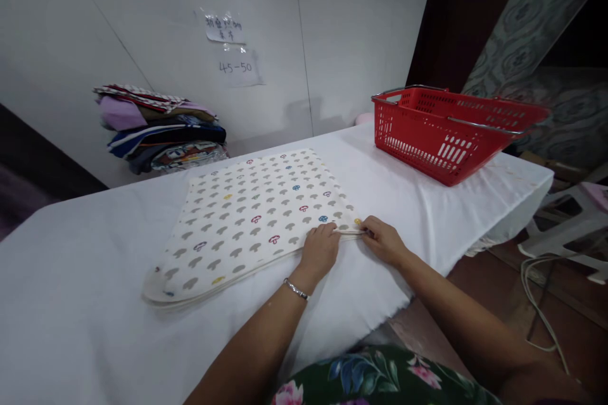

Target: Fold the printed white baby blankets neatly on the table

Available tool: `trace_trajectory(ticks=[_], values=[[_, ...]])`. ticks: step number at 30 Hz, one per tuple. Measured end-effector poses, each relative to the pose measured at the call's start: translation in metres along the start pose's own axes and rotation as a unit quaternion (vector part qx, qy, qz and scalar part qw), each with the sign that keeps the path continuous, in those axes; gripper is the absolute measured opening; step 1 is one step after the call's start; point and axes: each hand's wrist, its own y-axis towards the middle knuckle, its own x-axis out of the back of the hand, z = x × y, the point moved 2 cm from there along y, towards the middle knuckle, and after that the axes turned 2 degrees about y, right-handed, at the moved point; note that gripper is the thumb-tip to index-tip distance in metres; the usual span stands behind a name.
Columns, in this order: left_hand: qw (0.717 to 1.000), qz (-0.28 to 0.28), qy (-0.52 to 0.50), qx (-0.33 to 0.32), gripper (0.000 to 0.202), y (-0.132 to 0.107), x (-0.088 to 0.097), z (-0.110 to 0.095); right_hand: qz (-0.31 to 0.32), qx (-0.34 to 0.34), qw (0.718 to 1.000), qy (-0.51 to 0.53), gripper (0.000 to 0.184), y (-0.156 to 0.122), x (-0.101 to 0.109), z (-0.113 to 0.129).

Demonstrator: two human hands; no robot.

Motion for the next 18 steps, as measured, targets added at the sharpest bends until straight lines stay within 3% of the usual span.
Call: trace_trajectory(ticks=[9,18], values=[[0.999,0.038,0.008,0.01,0.016,0.0057,-0.0025,0.0008,-0.007,-0.002,1.0,0.002,0.013,-0.0007,-0.0011,-0.0011],[0.999,0.012,-0.001,-0.035,0.022,0.0009,0.0003,-0.0031,-0.029,-0.006,0.999,0.014,0.013,-0.0011,0.0017,0.001]])
